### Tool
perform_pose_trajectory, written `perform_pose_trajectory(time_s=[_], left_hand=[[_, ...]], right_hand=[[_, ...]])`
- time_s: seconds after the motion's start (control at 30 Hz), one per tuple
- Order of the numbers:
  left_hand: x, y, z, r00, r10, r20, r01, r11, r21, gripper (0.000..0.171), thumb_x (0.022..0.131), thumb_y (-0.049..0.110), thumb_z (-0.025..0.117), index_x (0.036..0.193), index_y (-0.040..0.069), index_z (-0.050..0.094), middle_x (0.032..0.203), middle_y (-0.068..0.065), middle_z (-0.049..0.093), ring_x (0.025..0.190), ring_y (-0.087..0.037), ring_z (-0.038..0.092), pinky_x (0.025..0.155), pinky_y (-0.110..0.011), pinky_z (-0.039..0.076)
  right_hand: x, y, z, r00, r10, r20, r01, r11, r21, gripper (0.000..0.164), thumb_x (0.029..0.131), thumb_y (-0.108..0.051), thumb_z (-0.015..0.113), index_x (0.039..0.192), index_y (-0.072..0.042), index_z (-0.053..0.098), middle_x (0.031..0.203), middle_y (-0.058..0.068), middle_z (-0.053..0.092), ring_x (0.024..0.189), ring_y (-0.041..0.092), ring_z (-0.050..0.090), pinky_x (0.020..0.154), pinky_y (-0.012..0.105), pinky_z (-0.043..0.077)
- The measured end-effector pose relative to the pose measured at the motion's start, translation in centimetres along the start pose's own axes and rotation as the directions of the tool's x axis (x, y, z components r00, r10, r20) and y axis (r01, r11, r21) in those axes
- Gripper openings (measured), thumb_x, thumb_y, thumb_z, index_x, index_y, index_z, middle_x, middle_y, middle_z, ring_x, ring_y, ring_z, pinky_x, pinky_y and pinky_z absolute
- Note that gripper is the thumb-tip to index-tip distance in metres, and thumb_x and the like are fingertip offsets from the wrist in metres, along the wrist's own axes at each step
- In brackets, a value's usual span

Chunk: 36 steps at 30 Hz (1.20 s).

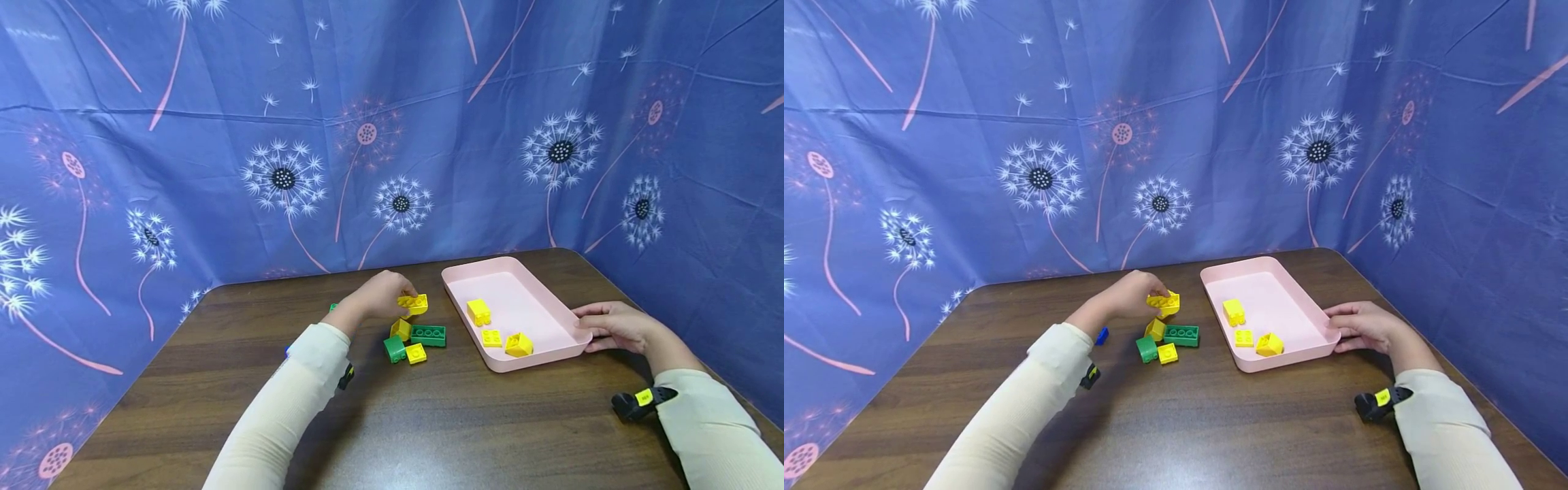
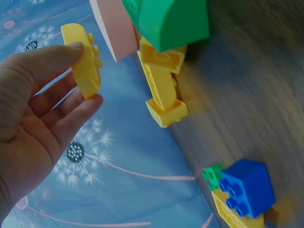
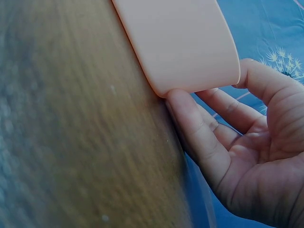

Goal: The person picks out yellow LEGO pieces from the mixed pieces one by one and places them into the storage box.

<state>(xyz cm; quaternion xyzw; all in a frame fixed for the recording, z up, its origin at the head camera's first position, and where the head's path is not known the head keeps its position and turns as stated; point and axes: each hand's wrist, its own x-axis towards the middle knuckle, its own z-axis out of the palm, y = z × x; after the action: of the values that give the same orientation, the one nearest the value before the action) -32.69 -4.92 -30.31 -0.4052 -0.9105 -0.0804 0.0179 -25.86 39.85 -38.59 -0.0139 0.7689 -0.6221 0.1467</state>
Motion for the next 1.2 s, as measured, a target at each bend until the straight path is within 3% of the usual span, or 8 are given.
perform_pose_trajectory(time_s=[0.3, 0.6, 0.83, 1.2], left_hand=[[1.6, 2.0, -0.1, 0.999, 0.022, 0.025, -0.022, 1.000, -0.020, 0.031, 0.084, 0.015, 0.076, 0.114, 0.009, 0.073, 0.110, 0.000, 0.070, 0.099, -0.014, 0.062, 0.090, -0.028, 0.050], [3.3, 3.7, -0.2, 0.999, 0.042, 0.033, -0.042, 0.999, -0.018, 0.034, 0.083, 0.015, 0.076, 0.116, 0.010, 0.072, 0.112, 0.001, 0.070, 0.100, -0.012, 0.062, 0.092, -0.026, 0.048], [4.3, 5.1, -0.1, 0.997, 0.076, 0.015, -0.077, 0.997, 0.020, 0.033, 0.084, 0.019, 0.076, 0.116, 0.010, 0.073, 0.111, 0.001, 0.070, 0.099, -0.011, 0.062, 0.091, -0.023, 0.048], [5.6, 7.1, 0.2, 0.996, 0.092, 0.013, -0.091, 0.995, -0.038, 0.029, 0.086, 0.019, 0.075, 0.114, 0.011, 0.074, 0.111, 0.002, 0.071, 0.098, -0.010, 0.061, 0.091, -0.020, 0.047]], right_hand=[[0.0, 0.2, -0.1, 1.000, -0.004, 0.006, 0.004, 1.000, -0.005, 0.050, 0.091, -0.009, 0.063, 0.130, 0.017, 0.047, 0.102, 0.005, 0.067, 0.083, 0.023, 0.068, 0.073, 0.044, 0.058], [0.2, 0.1, -0.4, 0.999, -0.007, 0.031, 0.007, 1.000, 0.015, 0.035, 0.091, -0.009, 0.061, 0.123, 0.006, 0.060, 0.100, 0.005, 0.067, 0.083, 0.022, 0.068, 0.074, 0.043, 0.058], [0.1, -0.1, -0.3, 1.000, -0.007, 0.021, 0.007, 1.000, 0.020, 0.038, 0.091, -0.008, 0.062, 0.125, 0.009, 0.058, 0.100, 0.005, 0.067, 0.082, 0.022, 0.068, 0.073, 0.043, 0.058], [0.1, 0.0, -0.2, 1.000, -0.009, 0.017, 0.009, 1.000, 0.011, 0.037, 0.090, -0.007, 0.062, 0.124, 0.009, 0.058, 0.100, 0.006, 0.066, 0.082, 0.022, 0.068, 0.072, 0.043, 0.058]])
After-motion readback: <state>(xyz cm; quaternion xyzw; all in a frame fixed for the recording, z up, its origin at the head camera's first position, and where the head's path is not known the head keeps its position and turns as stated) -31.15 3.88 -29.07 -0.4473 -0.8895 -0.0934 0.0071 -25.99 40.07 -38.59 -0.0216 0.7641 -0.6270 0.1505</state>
